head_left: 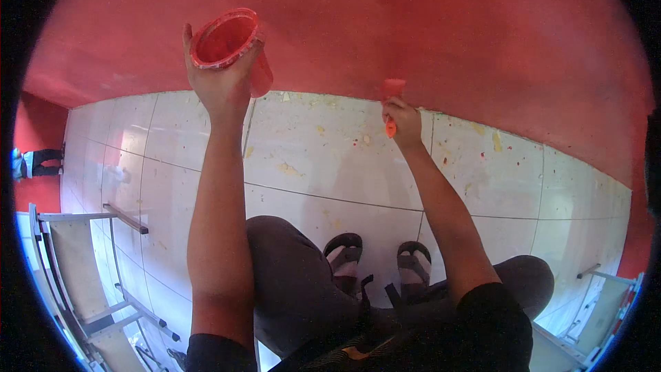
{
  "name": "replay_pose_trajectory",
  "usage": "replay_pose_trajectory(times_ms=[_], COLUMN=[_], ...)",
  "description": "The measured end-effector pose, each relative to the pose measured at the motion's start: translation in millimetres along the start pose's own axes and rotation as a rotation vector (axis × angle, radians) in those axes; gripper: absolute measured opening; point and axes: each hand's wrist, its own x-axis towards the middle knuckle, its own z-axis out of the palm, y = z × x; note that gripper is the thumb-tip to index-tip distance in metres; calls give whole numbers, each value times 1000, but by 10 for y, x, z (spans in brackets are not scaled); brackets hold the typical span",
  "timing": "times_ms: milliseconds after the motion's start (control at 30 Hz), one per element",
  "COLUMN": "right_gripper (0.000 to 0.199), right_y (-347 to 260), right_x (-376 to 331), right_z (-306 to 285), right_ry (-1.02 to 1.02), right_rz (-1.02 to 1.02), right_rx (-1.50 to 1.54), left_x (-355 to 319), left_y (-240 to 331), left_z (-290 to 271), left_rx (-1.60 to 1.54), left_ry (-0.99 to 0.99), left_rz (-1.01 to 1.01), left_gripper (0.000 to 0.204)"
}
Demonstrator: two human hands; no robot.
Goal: Painting a wall with red paint using a paint brush.
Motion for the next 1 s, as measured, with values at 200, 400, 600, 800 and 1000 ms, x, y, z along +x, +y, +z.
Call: replay_pose_trajectory(times_ms=[200, 400, 600, 800, 1000], right_gripper=[12, 6, 7, 13, 2], right_y=[-777, 6, -239, -636, 358], right_x=[850, 79, 271, 810, -66], right_z=[-566, 80, -61, -821, 59], right_ry=[481, 47, -17, 776, -197], right_rz=[-381, 123, 64, -474, -54], right_rx=[59, 88, 52, -29, -73], left_x=[20, -41, 10, 36, 8], left_y=[-52, 26, -24, 0, 39], left_z=[-95, 3, -62, -96, 96], left_rx=[-17, -19, -34, -30, -40], left_ry=[-15, -19, -20, -18, -38], left_rz=[3, -3, -6, -26, -2], left_gripper=[113, 113, 113, 113, 112])
